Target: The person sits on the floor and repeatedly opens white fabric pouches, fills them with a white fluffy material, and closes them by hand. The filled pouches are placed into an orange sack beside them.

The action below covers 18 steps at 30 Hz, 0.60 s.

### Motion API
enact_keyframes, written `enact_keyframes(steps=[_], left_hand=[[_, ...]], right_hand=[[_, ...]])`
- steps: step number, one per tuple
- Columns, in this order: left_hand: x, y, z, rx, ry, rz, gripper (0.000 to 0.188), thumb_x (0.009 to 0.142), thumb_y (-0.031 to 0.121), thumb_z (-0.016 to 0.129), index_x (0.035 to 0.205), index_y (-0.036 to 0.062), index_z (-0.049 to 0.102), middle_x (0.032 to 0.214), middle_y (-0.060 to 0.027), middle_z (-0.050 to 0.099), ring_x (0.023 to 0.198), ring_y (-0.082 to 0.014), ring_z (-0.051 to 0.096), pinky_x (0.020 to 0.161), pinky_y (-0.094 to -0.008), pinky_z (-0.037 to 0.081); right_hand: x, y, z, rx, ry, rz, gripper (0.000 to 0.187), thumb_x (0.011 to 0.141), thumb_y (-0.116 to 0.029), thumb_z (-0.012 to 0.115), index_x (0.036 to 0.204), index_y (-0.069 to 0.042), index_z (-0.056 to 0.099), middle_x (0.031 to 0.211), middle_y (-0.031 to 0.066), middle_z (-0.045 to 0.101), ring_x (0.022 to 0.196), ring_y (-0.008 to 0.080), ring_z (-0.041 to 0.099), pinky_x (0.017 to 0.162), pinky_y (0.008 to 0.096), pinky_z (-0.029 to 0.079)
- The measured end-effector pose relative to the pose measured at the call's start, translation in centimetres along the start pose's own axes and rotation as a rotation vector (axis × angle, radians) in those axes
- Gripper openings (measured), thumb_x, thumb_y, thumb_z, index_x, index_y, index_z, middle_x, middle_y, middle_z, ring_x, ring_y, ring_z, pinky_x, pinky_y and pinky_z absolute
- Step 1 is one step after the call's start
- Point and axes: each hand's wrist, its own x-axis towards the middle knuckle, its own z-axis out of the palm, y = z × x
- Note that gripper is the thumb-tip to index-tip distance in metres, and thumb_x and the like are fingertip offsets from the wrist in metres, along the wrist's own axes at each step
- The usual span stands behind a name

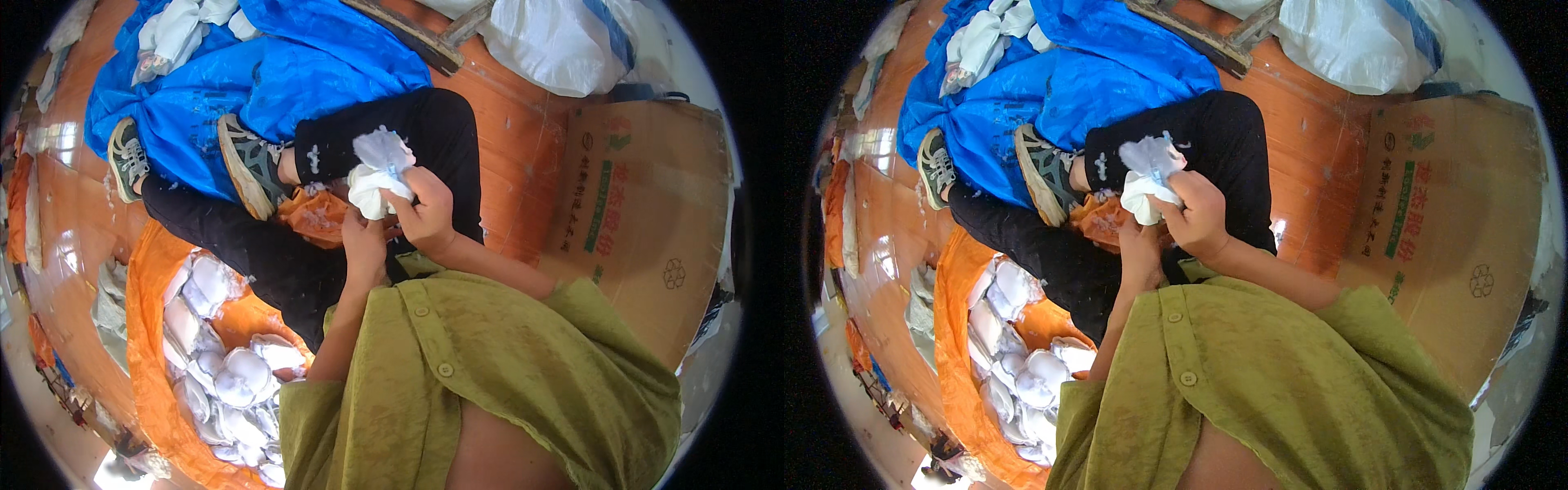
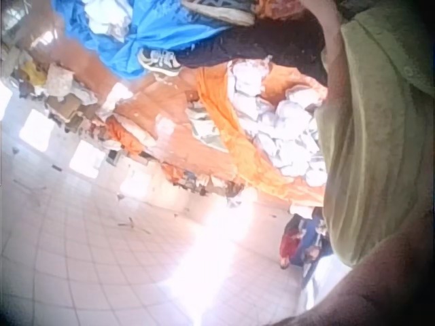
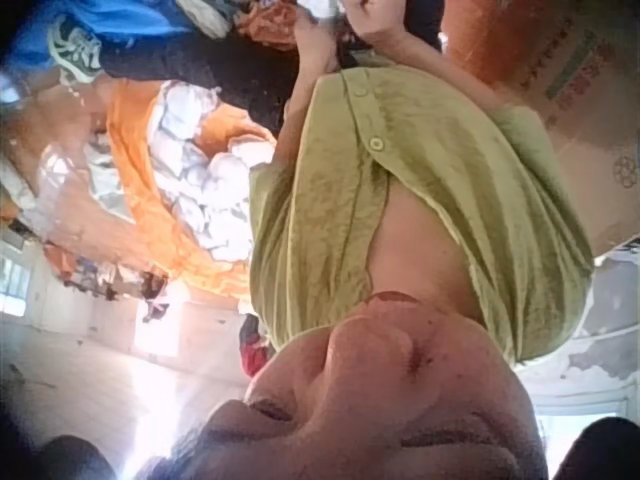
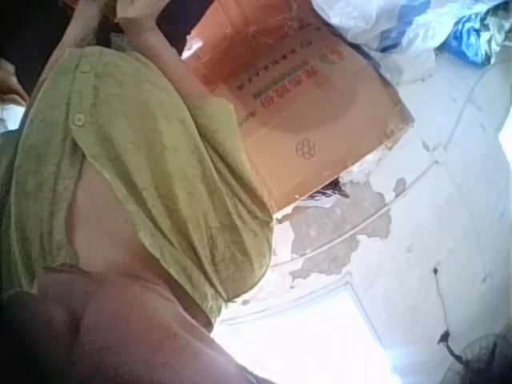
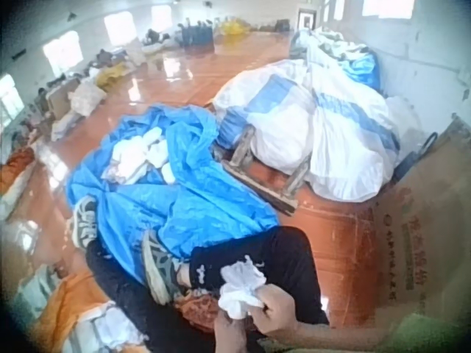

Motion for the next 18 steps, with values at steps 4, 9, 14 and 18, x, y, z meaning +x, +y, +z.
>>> enact_keyframes(steps=[4, 9, 14, 18], left_hand=[[0.1, 0.5, 0.7, -0.446, 0.072, -0.114, 0.028, 0.086, 0.002, 0.057, 0.114, -0.0022, 0.056, 0.107, -0.0094, 0.061, 0.085, -0.0161, 0.063, 0.069, -0.0264, 0.052], [-0.5, 1.1, 0.9, -0.221, -0.002, 0.023, 0.032, 0.079, -0.006, 0.054, 0.111, -0.0019, 0.060, 0.095, -0.0038, 0.065, 0.078, -0.0086, 0.061, 0.063, -0.0196, 0.046], [-0.3, 1.4, 0.5, 0.166, -0.054, 0.093, 0.027, 0.075, -0.005, 0.055, 0.101, -0.0037, 0.063, 0.086, 0.0005, 0.064, 0.071, -0.0064, 0.055, 0.064, -0.0215, 0.044], [-0.1, 3.6, 1.0, 0.762, 0.222, 0.854, 0.030, 0.079, -0.004, 0.054, 0.109, -0.0022, 0.058, 0.099, -0.0056, 0.062, 0.085, -0.0123, 0.060, 0.075, -0.0246, 0.047]], right_hand=[[-0.1, -0.6, -0.6, -0.039, -0.082, -0.021, 0.021, 0.076, -0.013, 0.071, 0.076, 0.000, 0.055, 0.065, 0.0162, 0.046, 0.059, 0.0345, 0.048, 0.052, 0.0375, 0.038], [1.8, 0.7, -0.1, -0.087, -0.083, 0.227, 0.030, 0.082, -0.028, 0.066, 0.073, 0.000, 0.059, 0.062, 0.0172, 0.054, 0.058, 0.0359, 0.056, 0.051, 0.0386, 0.042], [2.5, 4.2, 0.2, 0.151, -0.246, 0.515, 0.033, 0.083, -0.032, 0.063, 0.079, 0.001, 0.066, 0.068, 0.0198, 0.062, 0.063, 0.0317, 0.063, 0.057, 0.0386, 0.047], [2.9, 1.9, -0.3, 0.135, -0.143, 0.497, 0.034, 0.083, -0.031, 0.063, 0.081, 0.002, 0.066, 0.067, 0.0195, 0.062, 0.061, 0.0314, 0.063, 0.057, 0.0377, 0.047]])
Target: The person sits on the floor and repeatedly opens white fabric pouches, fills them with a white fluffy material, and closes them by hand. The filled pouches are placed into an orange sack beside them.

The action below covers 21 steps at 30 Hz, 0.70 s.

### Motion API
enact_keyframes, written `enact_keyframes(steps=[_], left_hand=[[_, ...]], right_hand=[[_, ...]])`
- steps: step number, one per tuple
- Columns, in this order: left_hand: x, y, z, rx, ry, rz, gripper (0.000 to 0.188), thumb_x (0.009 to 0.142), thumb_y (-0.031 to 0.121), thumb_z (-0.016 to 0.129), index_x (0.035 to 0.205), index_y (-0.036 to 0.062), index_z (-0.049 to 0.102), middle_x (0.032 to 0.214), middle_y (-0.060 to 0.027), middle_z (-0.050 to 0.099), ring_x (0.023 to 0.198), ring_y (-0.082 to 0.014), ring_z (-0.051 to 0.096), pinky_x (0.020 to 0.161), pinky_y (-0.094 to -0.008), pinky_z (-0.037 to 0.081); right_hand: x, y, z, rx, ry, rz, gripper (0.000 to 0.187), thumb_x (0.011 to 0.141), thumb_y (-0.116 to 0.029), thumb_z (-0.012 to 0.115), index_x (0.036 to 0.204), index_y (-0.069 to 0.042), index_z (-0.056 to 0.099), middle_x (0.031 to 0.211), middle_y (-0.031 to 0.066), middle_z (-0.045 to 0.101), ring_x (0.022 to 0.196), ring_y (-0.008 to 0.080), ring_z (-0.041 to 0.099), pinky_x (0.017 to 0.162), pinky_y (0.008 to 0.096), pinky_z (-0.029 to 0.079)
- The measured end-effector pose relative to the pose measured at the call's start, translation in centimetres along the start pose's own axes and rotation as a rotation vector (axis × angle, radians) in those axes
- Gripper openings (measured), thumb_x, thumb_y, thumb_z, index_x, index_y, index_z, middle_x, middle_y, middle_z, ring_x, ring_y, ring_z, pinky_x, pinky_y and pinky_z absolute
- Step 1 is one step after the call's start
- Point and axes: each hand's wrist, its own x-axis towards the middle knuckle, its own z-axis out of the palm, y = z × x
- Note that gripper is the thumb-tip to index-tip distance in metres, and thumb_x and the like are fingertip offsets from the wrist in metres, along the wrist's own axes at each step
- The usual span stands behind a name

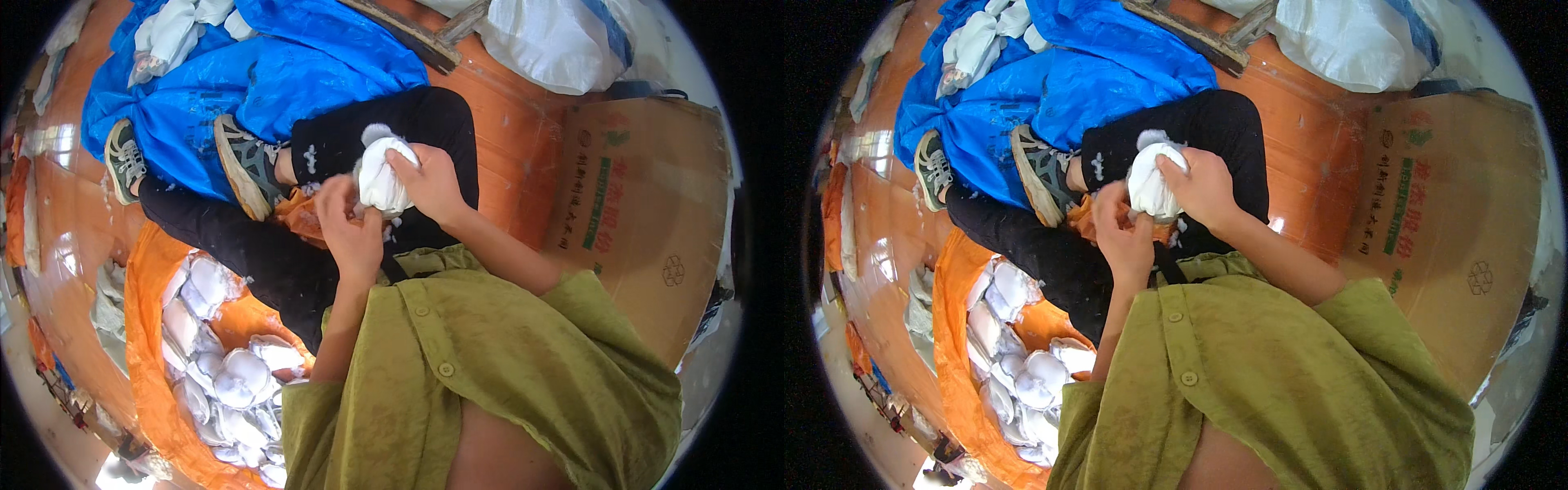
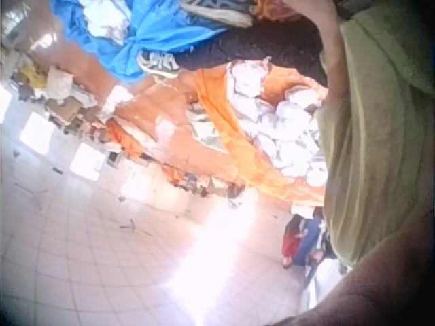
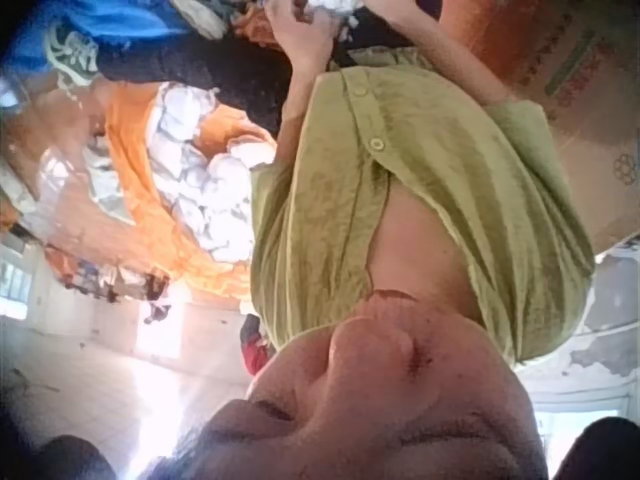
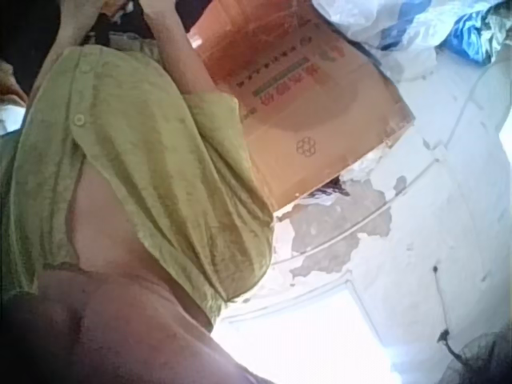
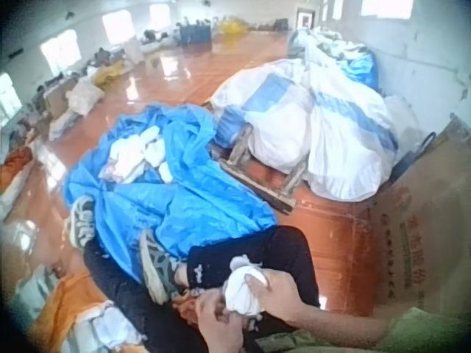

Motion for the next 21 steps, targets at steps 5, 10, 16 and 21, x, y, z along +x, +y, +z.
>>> enact_keyframes(steps=[5, 10, 16, 21], left_hand=[[-0.7, -1.2, -0.1, -0.307, -0.129, -0.300, 0.036, 0.078, -0.007, 0.057, 0.113, -0.0007, 0.052, 0.107, -0.0089, 0.058, 0.098, -0.0145, 0.058, 0.084, -0.0259, 0.046], [-0.2, -0.7, 0.6, -0.571, 0.011, -0.425, 0.036, 0.080, -0.008, 0.055, 0.113, -0.0004, 0.047, 0.101, -0.0093, 0.060, 0.093, -0.0141, 0.059, 0.084, -0.0254, 0.046], [-0.2, -2.3, 0.3, -0.539, -0.217, -0.395, 0.039, 0.074, -0.012, 0.051, 0.111, -0.0009, 0.043, 0.096, -0.0089, 0.059, 0.089, -0.0146, 0.059, 0.081, -0.0255, 0.046], [-1.1, -1.0, -0.2, -0.974, -0.337, -0.727, 0.038, 0.075, -0.011, 0.052, 0.111, -0.0005, 0.045, 0.101, -0.0092, 0.061, 0.092, -0.0134, 0.060, 0.083, -0.0261, 0.047]], right_hand=[[-0.5, 0.3, 0.1, 0.028, -0.036, 0.077, 0.033, 0.083, -0.030, 0.063, 0.079, 0.003, 0.066, 0.067, 0.0193, 0.062, 0.060, 0.0296, 0.063, 0.055, 0.0363, 0.046], [-0.6, 0.4, 0.3, 0.024, 0.039, -0.045, 0.031, 0.082, -0.028, 0.064, 0.076, 0.002, 0.065, 0.064, 0.0182, 0.060, 0.056, 0.0280, 0.061, 0.053, 0.0354, 0.045], [-1.1, -0.3, 0.4, 0.057, 0.068, -0.057, 0.030, 0.082, -0.028, 0.065, 0.075, 0.002, 0.065, 0.061, 0.0166, 0.059, 0.052, 0.0254, 0.059, 0.050, 0.0350, 0.043], [0.1, 1.8, -0.4, 0.033, -0.096, 0.010, 0.030, 0.084, -0.026, 0.065, 0.079, 0.003, 0.067, 0.064, 0.0131, 0.064, 0.054, 0.0188, 0.061, 0.051, 0.0313, 0.044]])
